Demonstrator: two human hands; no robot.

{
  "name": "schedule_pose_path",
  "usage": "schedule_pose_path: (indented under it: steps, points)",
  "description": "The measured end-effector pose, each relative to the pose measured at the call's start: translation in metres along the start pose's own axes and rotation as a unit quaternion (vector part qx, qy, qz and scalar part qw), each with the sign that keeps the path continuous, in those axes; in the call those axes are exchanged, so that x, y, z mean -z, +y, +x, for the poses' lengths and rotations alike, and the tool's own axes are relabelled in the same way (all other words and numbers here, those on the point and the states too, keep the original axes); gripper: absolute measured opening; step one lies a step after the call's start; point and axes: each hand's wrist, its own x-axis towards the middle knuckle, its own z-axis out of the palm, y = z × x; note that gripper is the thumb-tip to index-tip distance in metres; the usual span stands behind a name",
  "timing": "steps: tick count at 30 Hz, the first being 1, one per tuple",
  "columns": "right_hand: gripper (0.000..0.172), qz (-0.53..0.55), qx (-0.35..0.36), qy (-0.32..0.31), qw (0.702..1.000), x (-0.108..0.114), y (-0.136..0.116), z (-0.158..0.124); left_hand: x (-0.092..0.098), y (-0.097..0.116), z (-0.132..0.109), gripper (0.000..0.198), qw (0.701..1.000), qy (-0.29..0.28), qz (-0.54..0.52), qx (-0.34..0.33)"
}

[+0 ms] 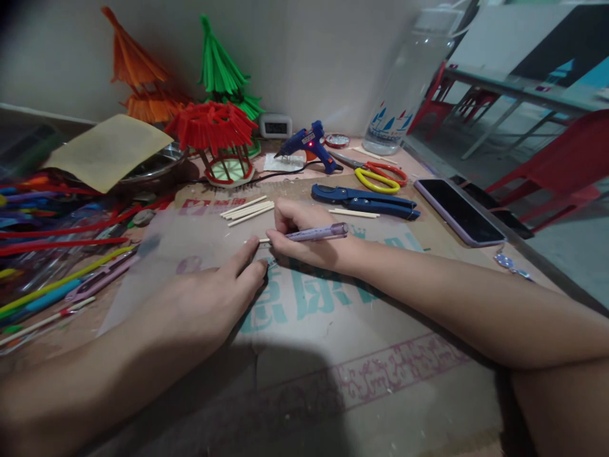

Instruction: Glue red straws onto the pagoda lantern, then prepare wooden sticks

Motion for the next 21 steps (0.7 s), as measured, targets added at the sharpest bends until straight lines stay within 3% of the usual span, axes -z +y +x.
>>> schedule_pose_path:
  steps: [7, 16, 21]
  points:
    - [0.024, -0.002, 0.005, 0.000, 1.000, 0.0002, -0.0003, 0.0009, -0.0045, -0.0015, -0.0007, 0.047, 1.000, 0.024, -0.005, -0.007]
    - [0.024, 0.005, 0.003, -0.003, 1.000, 0.0003, 0.0009, 0.0010, -0.0003, 0.0006, -0.0003, 0.047, 1.000, -0.001, -0.004, 0.010]
    - [0.024, 0.007, 0.006, 0.002, 1.000, 0.0002, 0.0006, 0.0006, -0.0053, -0.0020, -0.0006, 0.047, 0.999, 0.032, -0.014, -0.011]
